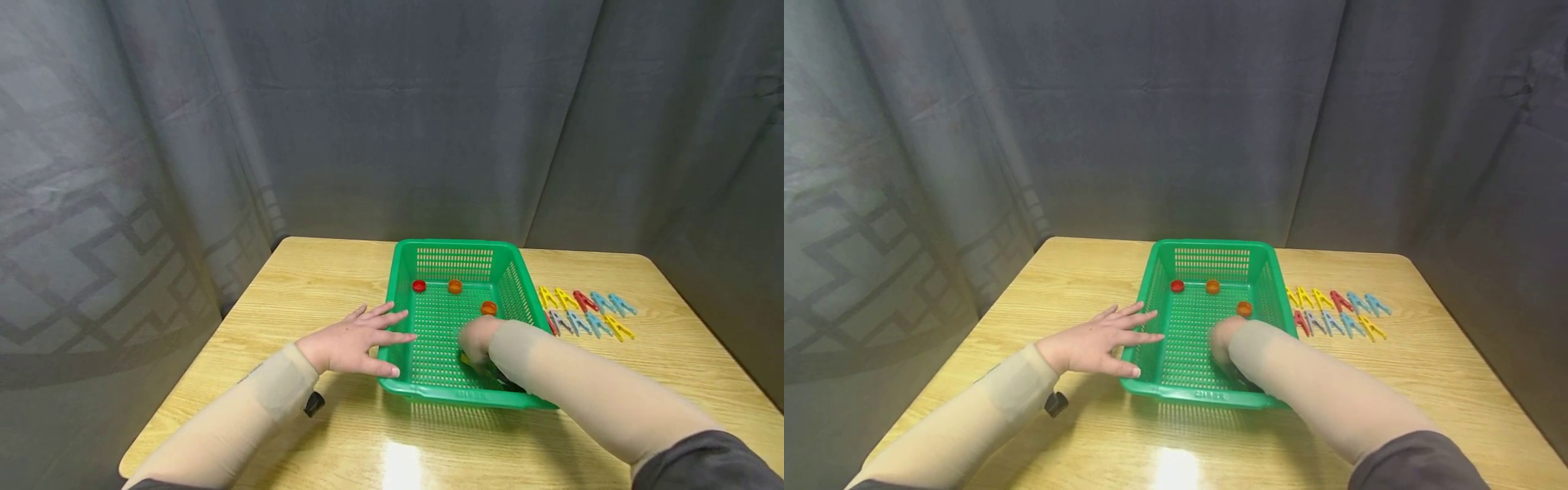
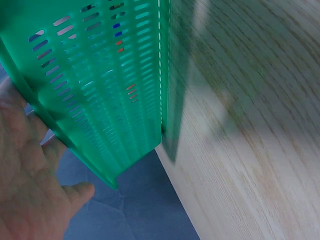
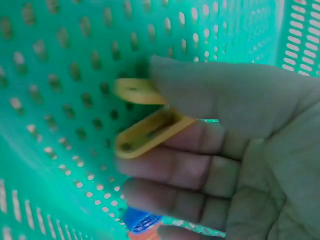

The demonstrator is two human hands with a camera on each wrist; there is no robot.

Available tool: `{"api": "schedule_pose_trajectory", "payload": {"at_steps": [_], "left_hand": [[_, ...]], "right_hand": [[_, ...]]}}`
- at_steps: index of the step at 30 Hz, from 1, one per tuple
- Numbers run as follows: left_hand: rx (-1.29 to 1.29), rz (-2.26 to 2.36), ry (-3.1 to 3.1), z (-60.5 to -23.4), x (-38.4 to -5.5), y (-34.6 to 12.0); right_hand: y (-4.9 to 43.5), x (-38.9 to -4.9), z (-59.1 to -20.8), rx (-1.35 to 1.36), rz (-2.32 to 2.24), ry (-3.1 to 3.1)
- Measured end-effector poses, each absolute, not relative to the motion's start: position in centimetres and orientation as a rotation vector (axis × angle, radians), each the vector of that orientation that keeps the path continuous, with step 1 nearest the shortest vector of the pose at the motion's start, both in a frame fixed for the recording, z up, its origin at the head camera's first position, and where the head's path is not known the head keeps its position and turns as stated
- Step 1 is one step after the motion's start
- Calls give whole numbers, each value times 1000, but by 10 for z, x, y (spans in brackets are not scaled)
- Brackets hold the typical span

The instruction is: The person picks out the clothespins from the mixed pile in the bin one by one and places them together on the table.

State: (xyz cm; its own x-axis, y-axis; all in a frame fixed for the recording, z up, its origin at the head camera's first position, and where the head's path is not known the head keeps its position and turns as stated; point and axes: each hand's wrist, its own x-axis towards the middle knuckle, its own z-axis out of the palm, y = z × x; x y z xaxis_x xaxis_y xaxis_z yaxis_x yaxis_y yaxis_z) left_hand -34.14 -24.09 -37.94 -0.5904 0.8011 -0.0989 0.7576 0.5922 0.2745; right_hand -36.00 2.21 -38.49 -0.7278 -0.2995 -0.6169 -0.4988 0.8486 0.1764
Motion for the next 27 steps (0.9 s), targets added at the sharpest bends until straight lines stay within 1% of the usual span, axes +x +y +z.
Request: {"api": "schedule_pose_trajectory", "payload": {"at_steps": [5,9,19,27], "left_hand": [[1303,301,2604,-379,-342,-241],[1311,292,2603,-379,-342,-241],[1306,301,2599,-380,-343,-241],[1294,303,2601,-380,-342,-241]], "right_hand": [[25,-364,-386,-659,169,2557],[27,-368,-389,-709,34,2599],[25,-377,-398,-847,-76,2741],[23,-382,-401,-821,-128,2752]]}}
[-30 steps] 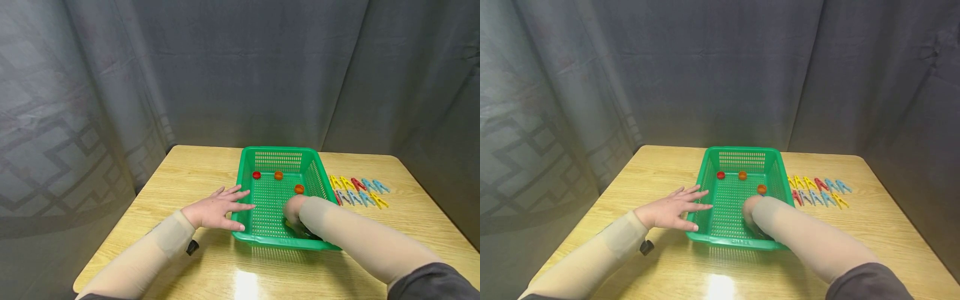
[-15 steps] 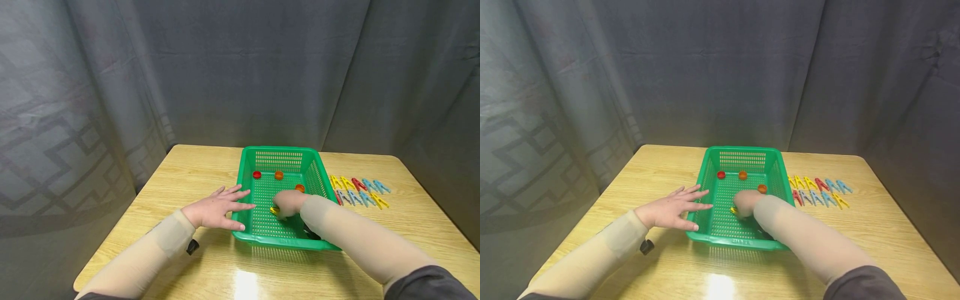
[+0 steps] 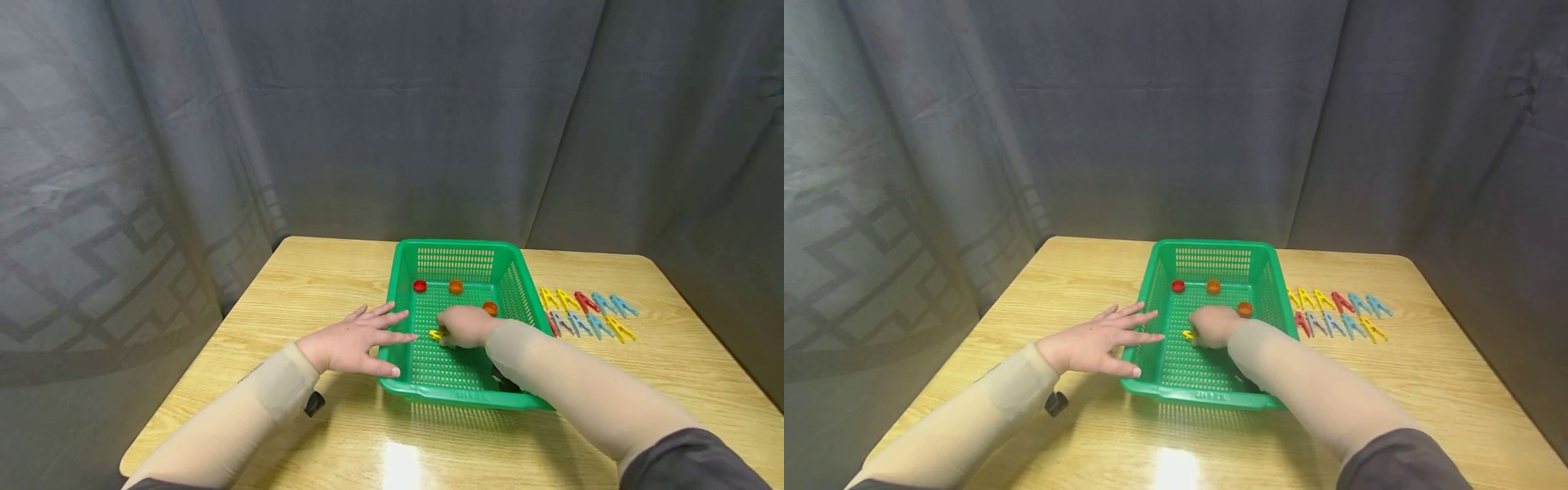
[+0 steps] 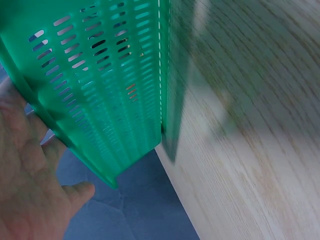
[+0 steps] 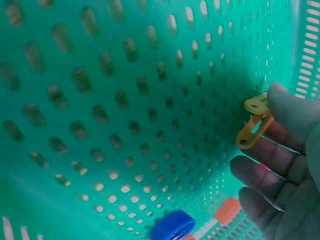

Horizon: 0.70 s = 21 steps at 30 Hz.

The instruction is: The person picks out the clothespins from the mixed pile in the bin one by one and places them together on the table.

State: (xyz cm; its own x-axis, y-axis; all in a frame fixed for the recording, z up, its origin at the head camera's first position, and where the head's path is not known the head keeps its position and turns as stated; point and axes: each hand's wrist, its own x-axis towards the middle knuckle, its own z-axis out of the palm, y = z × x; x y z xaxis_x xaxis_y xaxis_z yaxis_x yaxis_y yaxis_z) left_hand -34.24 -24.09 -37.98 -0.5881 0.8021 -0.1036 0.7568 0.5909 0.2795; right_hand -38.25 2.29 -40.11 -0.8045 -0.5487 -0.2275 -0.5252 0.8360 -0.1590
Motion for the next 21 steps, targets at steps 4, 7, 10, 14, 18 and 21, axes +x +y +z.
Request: {"api": "schedule_pose_trajectory", "payload": {"at_steps": [4,7,10,14,18,21], "left_hand": [[1299,312,2599,-380,-342,-241],[1308,303,2608,-381,-343,-241],[1312,299,2616,-381,-343,-241],[1314,309,2614,-381,-343,-242],[1312,310,2609,-381,-343,-242],[1305,315,2607,-381,-342,-241]], "right_hand": [[24,-383,-398,-746,-160,2728],[25,-383,-395,-680,-156,2710],[29,-383,-394,-629,-128,2690],[33,-384,-396,-601,-133,2675],[36,-386,-398,-602,-159,2676],[36,-388,-399,-593,-159,2674]]}}
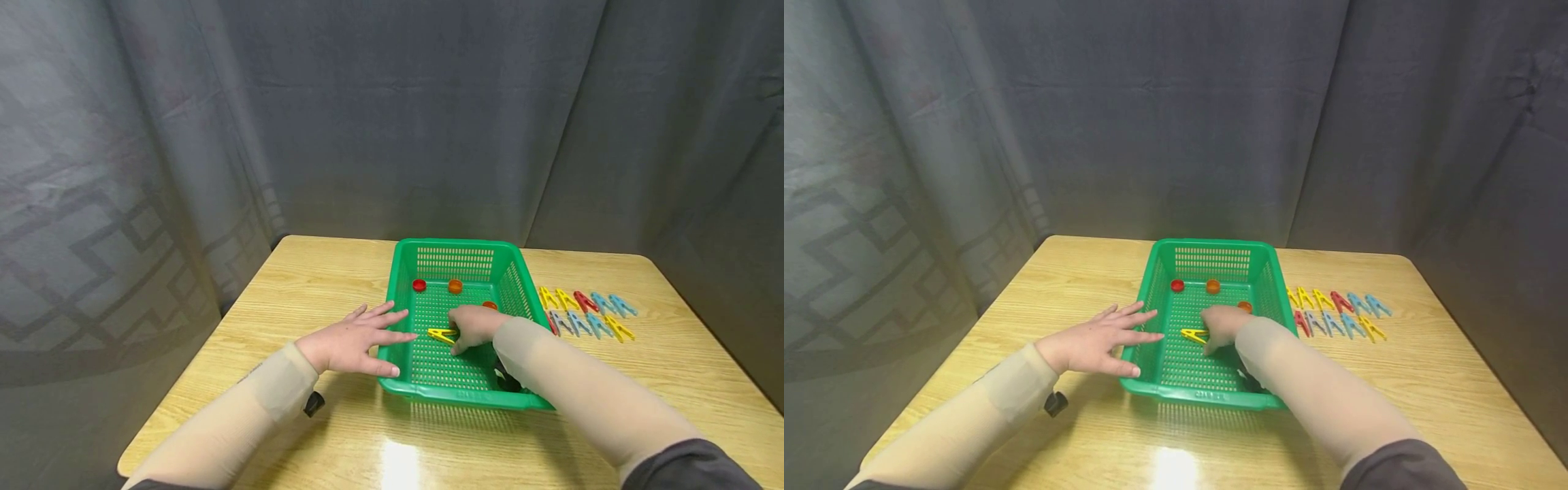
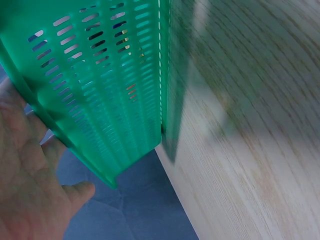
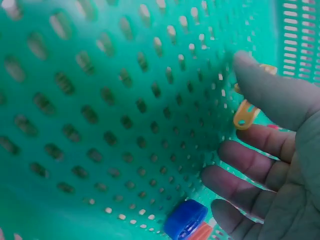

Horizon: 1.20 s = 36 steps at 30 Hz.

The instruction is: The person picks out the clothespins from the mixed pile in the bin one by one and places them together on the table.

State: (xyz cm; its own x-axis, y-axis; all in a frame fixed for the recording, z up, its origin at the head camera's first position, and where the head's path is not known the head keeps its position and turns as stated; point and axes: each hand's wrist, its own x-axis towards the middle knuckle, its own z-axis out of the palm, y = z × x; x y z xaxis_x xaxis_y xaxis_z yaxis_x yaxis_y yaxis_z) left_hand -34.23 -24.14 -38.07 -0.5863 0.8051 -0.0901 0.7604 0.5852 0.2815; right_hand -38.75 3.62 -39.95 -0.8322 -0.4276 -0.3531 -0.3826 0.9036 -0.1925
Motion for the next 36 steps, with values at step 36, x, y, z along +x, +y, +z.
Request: {"api": "schedule_pose_trajectory", "payload": {"at_steps": [36], "left_hand": [[1309,326,2618,-382,-342,-242]], "right_hand": [[42,-393,-380,-735,-501,2746]]}}
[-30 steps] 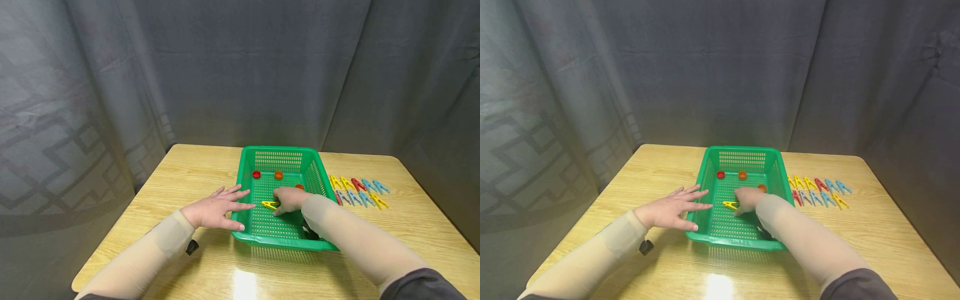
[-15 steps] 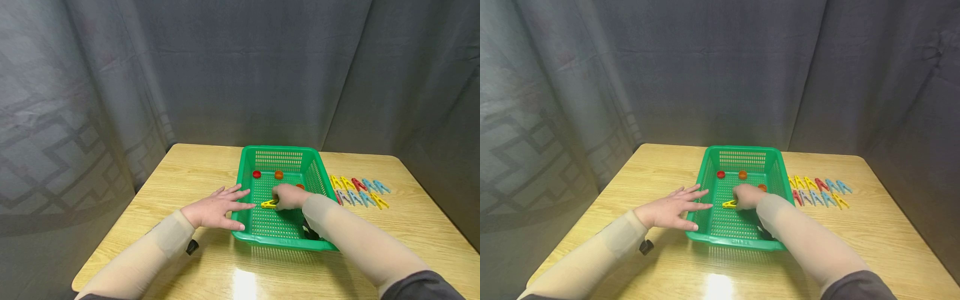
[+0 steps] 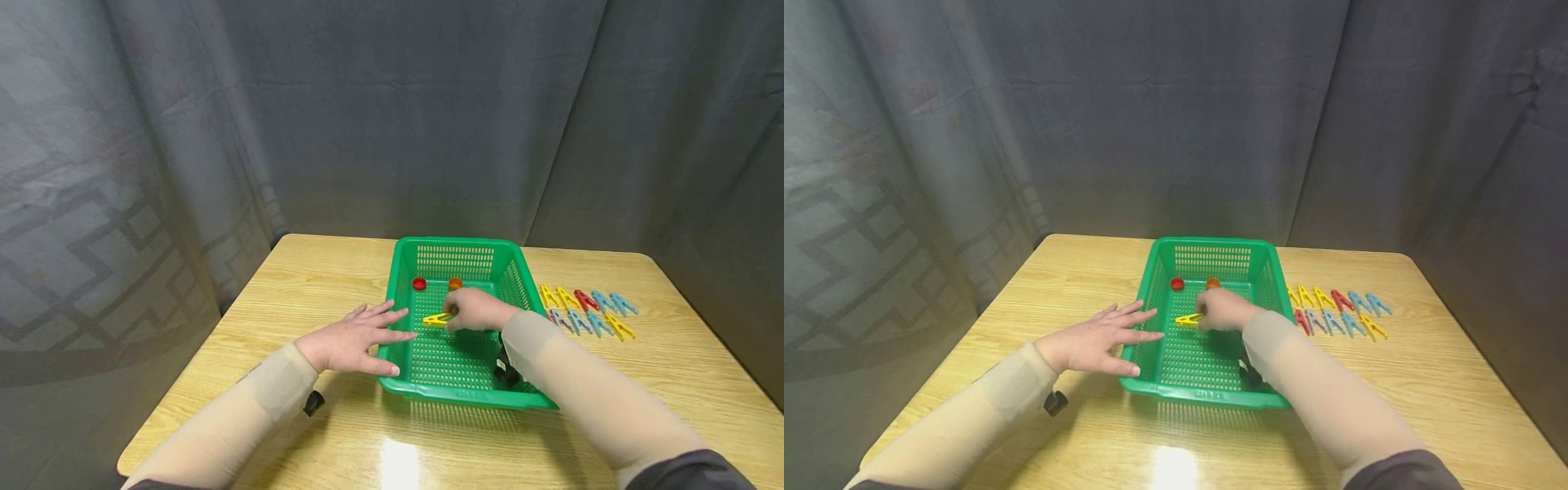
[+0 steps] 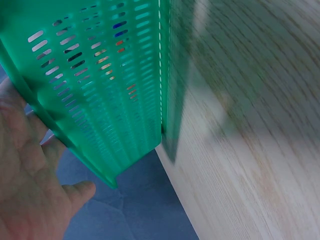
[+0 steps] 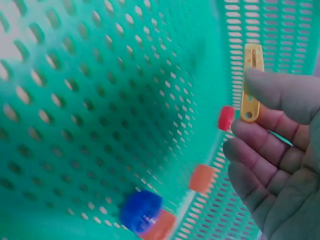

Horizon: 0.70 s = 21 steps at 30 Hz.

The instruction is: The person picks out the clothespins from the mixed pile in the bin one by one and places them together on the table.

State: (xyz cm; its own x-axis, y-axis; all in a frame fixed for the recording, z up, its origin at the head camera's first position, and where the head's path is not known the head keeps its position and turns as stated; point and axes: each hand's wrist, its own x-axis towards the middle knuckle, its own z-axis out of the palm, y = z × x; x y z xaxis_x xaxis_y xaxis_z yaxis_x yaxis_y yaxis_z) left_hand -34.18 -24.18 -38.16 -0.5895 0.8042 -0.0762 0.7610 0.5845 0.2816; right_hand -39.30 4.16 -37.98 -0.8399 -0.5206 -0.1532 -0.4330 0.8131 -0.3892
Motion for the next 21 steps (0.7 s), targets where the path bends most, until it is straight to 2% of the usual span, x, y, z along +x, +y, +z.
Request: {"api": "schedule_pose_trajectory", "payload": {"at_steps": [21], "left_hand": [[1307,320,2608,-380,-342,-241]], "right_hand": [[78,-378,-331,-655,-670,2853]]}}
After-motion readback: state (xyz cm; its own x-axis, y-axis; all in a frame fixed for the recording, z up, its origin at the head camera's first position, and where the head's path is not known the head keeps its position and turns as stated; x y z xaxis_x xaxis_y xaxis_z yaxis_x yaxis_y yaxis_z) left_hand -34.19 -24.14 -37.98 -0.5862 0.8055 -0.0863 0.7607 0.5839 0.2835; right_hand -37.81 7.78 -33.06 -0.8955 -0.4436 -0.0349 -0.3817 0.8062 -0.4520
